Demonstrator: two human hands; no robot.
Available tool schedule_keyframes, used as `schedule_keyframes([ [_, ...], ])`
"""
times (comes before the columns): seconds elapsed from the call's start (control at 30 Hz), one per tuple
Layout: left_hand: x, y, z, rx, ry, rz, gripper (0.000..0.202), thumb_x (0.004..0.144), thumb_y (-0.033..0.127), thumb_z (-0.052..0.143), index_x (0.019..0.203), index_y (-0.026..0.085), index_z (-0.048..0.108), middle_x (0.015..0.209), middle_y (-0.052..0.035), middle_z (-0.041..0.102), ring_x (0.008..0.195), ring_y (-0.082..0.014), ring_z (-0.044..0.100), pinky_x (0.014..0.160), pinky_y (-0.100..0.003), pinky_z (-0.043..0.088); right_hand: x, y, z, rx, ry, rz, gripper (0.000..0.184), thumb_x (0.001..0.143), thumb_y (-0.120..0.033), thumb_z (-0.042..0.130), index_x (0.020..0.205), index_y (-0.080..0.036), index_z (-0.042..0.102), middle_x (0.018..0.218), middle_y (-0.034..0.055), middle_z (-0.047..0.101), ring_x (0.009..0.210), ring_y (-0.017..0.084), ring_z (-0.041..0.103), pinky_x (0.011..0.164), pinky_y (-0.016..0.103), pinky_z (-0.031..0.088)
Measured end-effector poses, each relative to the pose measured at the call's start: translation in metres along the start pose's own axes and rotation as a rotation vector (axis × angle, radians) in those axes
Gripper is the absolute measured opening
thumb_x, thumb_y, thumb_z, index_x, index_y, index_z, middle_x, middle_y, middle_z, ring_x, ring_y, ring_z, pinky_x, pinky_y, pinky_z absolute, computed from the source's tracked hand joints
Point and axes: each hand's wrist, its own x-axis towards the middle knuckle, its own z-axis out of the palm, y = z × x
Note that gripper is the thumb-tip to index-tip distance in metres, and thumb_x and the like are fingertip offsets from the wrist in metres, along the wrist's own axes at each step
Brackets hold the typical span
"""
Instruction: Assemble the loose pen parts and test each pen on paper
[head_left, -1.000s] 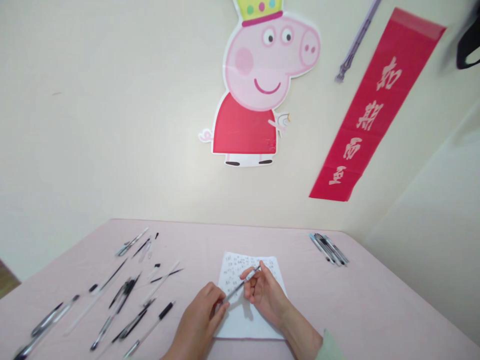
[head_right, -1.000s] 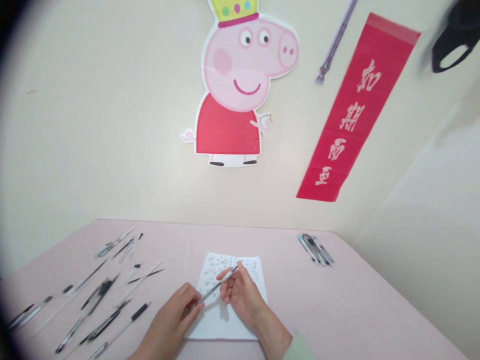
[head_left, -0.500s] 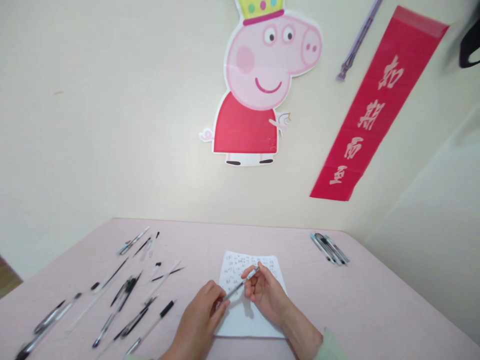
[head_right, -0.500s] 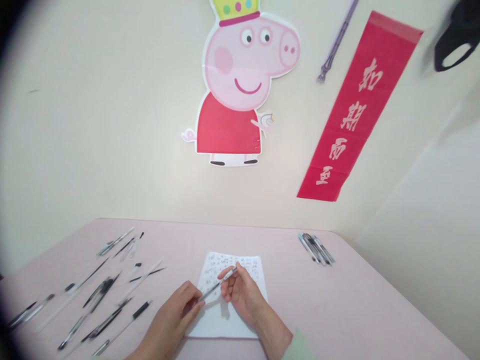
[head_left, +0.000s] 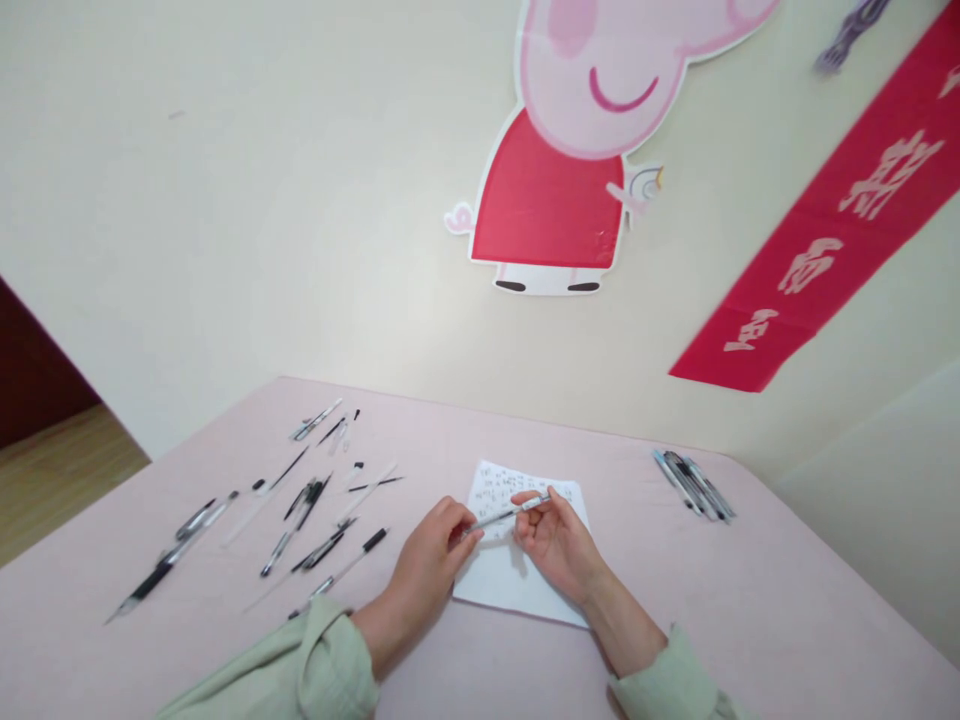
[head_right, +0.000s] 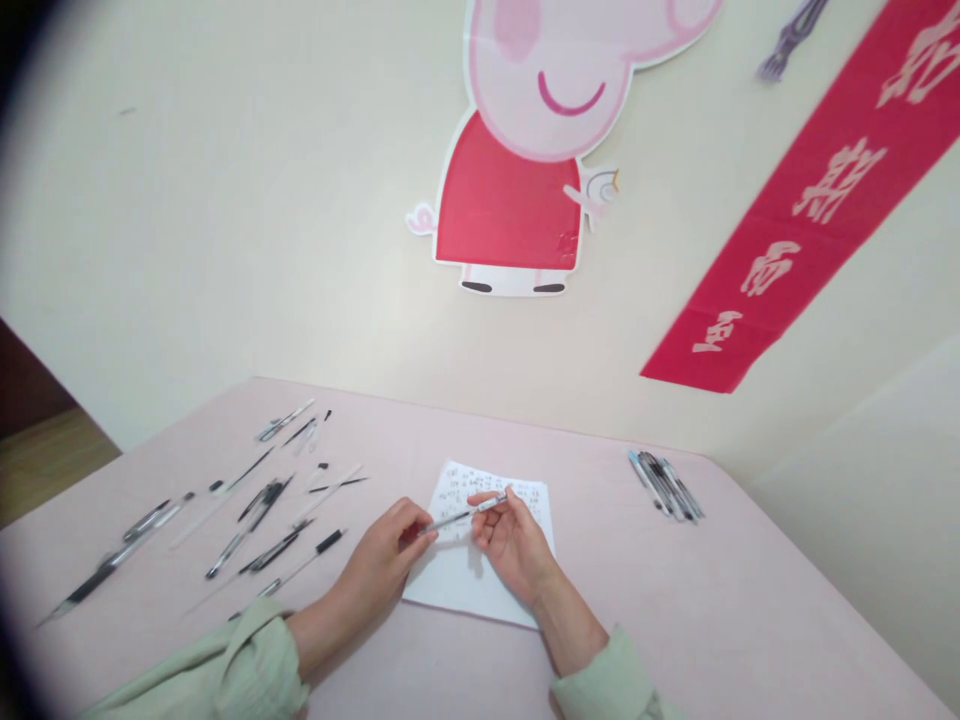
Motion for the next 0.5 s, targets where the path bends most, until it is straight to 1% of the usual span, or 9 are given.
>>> schedule_keyframes([
  [0.13, 0.0006, -0.0014, -0.0002, -0.005, 0.025, -0.002, 0.011, 0.085, 0.029, 0.052, 0.079, 0.020, 0.055, 0.079, -0.0007, 0.053, 0.073, -0.0164, 0.050, 0.067, -0.029, 0.039, -0.0016, -0.0014, 0.0008, 0.020, 0.005, 0.014, 0.049, 0.087, -0.055, 0.054, 0.097, -0.010, 0.071, 0.063, 0.0041, 0.062, 0.057, 0.011, 0.054, 0.054, 0.021, 0.040],
  [0.23, 0.0013, -0.0016, -0.0003, -0.028, 0.042, -0.010, 0.011, 0.085, 0.028, 0.052, 0.078, 0.020, 0.055, 0.081, -0.0013, 0.054, 0.074, -0.0167, 0.052, 0.068, -0.029, 0.040, -0.0011, -0.0017, 0.0001, 0.020, 0.023, 0.013, 0.048, 0.087, -0.057, 0.053, 0.098, -0.014, 0.070, 0.060, 0.0017, 0.060, 0.053, 0.011, 0.051, 0.055, 0.022, 0.040],
  [0.37, 0.0032, -0.0003, -0.0009, -0.090, 0.079, -0.044, 0.010, 0.084, 0.027, 0.053, 0.078, 0.020, 0.056, 0.083, -0.0021, 0.056, 0.078, -0.0175, 0.054, 0.070, -0.029, 0.043, 0.0005, -0.0015, -0.0022, 0.011, 0.062, -0.025, 0.041, 0.085, -0.054, 0.057, 0.096, -0.016, 0.070, 0.058, -0.0007, 0.058, 0.049, 0.010, 0.047, 0.054, 0.023, 0.039],
  [0.5, 0.0058, 0.0026, -0.0033, -0.130, 0.101, -0.076, 0.012, 0.083, 0.030, 0.053, 0.077, 0.020, 0.057, 0.082, -0.0029, 0.057, 0.078, -0.0188, 0.056, 0.069, -0.031, 0.046, 0.0004, -0.0022, -0.0018, -0.057, 0.098, -0.078, 0.033, 0.081, -0.046, 0.066, 0.095, -0.017, 0.070, 0.058, -0.0028, 0.056, 0.049, 0.008, 0.044, 0.053, 0.022, 0.037],
])
